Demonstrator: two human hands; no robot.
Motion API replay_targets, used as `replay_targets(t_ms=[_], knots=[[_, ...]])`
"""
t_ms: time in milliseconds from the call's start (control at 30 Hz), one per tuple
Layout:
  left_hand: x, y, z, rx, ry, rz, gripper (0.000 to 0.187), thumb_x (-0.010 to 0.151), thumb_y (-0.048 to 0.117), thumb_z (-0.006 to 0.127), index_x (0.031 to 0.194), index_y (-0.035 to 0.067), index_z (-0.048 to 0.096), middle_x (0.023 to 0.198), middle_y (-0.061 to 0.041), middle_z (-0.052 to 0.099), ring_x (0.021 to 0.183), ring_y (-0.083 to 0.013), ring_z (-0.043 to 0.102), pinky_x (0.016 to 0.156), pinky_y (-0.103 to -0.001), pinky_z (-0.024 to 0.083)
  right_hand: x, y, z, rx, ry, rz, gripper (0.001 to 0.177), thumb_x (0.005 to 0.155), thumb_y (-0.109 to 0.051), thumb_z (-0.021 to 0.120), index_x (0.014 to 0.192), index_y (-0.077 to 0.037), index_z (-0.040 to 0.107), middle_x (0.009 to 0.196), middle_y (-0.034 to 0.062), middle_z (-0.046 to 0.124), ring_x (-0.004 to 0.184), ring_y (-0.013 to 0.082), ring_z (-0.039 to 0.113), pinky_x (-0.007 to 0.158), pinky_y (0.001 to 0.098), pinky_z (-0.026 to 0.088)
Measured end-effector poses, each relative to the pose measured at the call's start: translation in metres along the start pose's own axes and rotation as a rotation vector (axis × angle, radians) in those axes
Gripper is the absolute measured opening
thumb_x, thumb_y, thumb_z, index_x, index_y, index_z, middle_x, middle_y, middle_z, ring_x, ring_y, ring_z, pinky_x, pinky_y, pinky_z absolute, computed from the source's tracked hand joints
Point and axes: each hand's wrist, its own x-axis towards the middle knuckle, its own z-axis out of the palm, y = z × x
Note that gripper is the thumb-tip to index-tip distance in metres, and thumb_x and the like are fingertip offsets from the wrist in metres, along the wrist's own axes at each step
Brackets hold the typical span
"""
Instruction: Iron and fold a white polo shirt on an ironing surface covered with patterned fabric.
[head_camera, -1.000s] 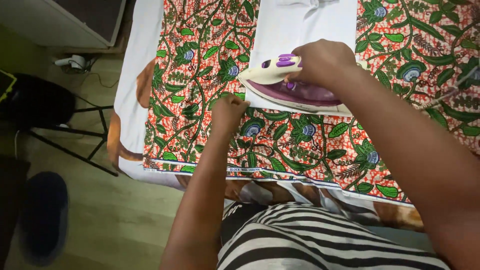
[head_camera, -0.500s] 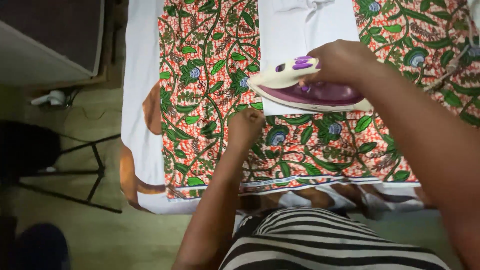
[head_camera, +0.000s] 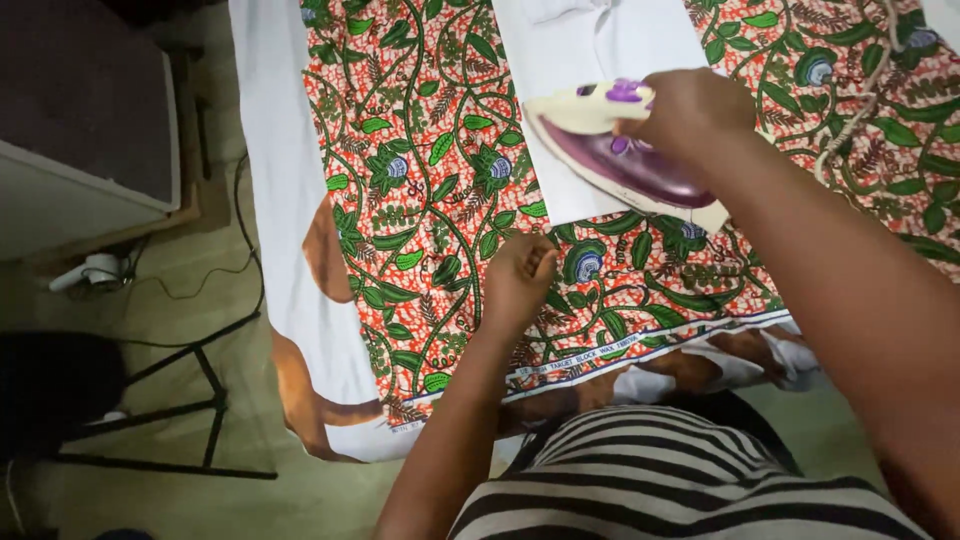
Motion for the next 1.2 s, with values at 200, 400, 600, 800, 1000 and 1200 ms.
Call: replay_targets(t_ms=[200,400,600,800,1000,1200], knots=[[0.005,-0.024,-0.001,-0.214,-0.127,-0.099,0.013,0.095,0.011,0.072,0.104,0.003,0.069,0.091,-0.006,0.068,0.076,-0.0102,0.063,0.068,-0.026,0.053,0.007,0.003,0.003,0.179,-0.113,-0.024,0.075,0.079,-0.066,0.08,0.124,-0.007,0.068,0.099,0.0181,0.077,0.08,0.0323,0.074,0.073,0.047,0.06],[0.011,-0.05,0.004,-0.492,-0.164,-0.162,0.011,0.099,0.012,0.066,0.106,0.003,0.066,0.095,-0.004,0.07,0.082,-0.009,0.064,0.074,-0.025,0.053,-0.036,-0.024,-0.003,0.441,-0.304,0.024,0.064,0.093,-0.054,0.064,0.129,-0.001,0.064,0.089,0.022,0.075,0.064,0.027,0.07,0.065,0.0471,0.057],[0.029,0.019,0.012,0.083,0.052,0.007,0.013,0.092,0.008,0.069,0.103,0.001,0.067,0.095,-0.015,0.067,0.087,-0.0276,0.066,0.077,-0.04,0.053,-0.061,0.0,0.006,0.831,-0.265,-0.059,0.06,0.095,-0.042,0.058,0.142,-0.005,0.05,0.091,0.0186,0.072,0.066,0.0228,0.071,0.063,0.0391,0.058],[0.111,0.022,0.058,0.386,0.078,0.394,0.022,0.097,0.009,0.061,0.118,0.0,0.06,0.127,-0.025,0.055,0.118,-0.0419,0.053,0.102,-0.051,0.045,-0.078,0.013,-0.015,0.764,-0.184,0.09,0.058,0.095,-0.036,0.055,0.148,-0.014,0.047,0.087,0.0155,0.072,0.06,0.0277,0.07,0.061,0.0419,0.057],[0.127,-0.016,0.078,0.789,-0.071,0.362,0.058,0.104,0.04,0.046,0.153,0.009,0.044,0.164,-0.021,0.03,0.153,-0.0387,0.025,0.125,-0.051,0.019,-0.053,0.057,0.002,0.789,-0.104,0.126,0.058,0.097,-0.035,0.054,0.15,-0.014,0.045,0.081,0.0173,0.071,0.058,0.0271,0.068,0.06,0.0436,0.057],[0.125,-0.009,0.075,0.871,-0.118,0.261,0.073,0.102,0.057,0.043,0.16,0.013,0.035,0.169,-0.015,0.024,0.157,-0.0329,0.018,0.126,-0.053,0.01,-0.068,0.086,-0.002,0.744,-0.162,0.146,0.053,0.099,-0.034,0.053,0.147,-0.011,0.049,0.081,0.014,0.07,0.058,0.0238,0.069,0.06,0.0429,0.056]])
